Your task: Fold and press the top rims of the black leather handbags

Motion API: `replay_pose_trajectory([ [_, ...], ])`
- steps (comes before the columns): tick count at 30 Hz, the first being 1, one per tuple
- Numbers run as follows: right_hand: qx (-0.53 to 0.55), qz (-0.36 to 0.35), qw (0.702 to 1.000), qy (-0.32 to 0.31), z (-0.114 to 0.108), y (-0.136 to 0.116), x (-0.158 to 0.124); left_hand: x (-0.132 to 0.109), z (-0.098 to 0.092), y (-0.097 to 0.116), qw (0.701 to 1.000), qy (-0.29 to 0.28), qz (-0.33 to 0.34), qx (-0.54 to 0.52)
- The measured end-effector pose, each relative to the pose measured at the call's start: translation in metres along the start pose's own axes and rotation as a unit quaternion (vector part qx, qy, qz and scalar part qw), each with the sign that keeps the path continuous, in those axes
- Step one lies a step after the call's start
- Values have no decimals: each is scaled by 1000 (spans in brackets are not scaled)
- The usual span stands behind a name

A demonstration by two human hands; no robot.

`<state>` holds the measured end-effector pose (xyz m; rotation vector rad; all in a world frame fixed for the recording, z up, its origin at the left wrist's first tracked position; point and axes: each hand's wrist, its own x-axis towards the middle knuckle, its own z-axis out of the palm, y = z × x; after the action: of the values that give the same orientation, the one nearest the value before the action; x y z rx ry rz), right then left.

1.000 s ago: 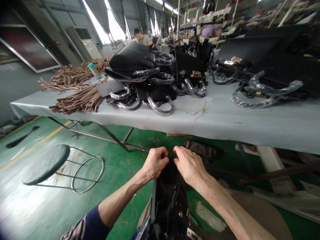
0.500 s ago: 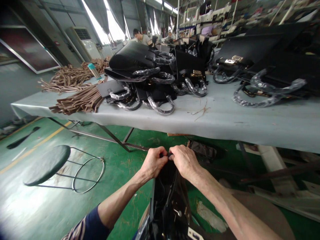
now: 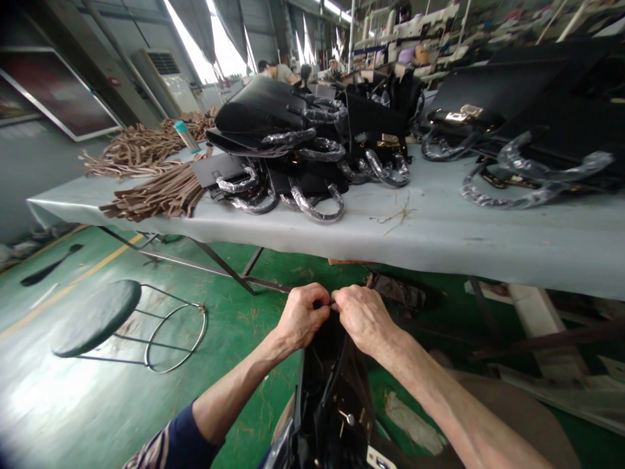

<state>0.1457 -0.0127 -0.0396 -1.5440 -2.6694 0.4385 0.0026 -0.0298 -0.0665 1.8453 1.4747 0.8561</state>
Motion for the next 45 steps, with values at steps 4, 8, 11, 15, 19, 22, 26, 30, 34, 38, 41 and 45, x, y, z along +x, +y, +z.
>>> replay_pose_trajectory([
  [4, -27, -22, 999, -9, -4, -2, -3, 0, 1, 3, 999, 6, -45, -23],
  [8, -38, -25, 999, -15, -7, -2, -4, 0, 1, 5, 997, 8, -72, -31],
  [11, -31, -17, 999, -20, -7, -1, -4, 0, -1, 5, 997, -1, -68, -27],
  [15, 14, -15, 999, -48, -8, -4, -2, 0, -3, 6, 998, -26, -47, -26],
  [19, 45, -14, 996, -76, -11, -9, 4, -1, -4, 8, 998, -40, -55, -18],
  [22, 45, -15, 996, -73, -11, -7, 6, -2, -6, 7, 996, -17, -62, -67],
  [26, 46, -11, 997, -68, -6, 1, 2, -9, -16, 5, 972, -25, -115, -203],
  [30, 38, 37, 997, -53, -5, 3, -2, -29, -37, 10, 957, -95, -157, -225],
  [34, 18, 72, 995, -61, -11, 1, -3, -55, -61, 16, 962, -176, -156, -139],
  [38, 3, 102, 993, -53, -15, 6, -11, -77, -74, 9, 963, -180, -185, -75],
  [41, 12, 114, 992, -53, -17, 7, -19, -86, -75, 1, 964, -169, -192, -71],
  [45, 12, 120, 991, -54, -19, 4, -25, -88, -76, -2, 968, -172, -173, -61],
])
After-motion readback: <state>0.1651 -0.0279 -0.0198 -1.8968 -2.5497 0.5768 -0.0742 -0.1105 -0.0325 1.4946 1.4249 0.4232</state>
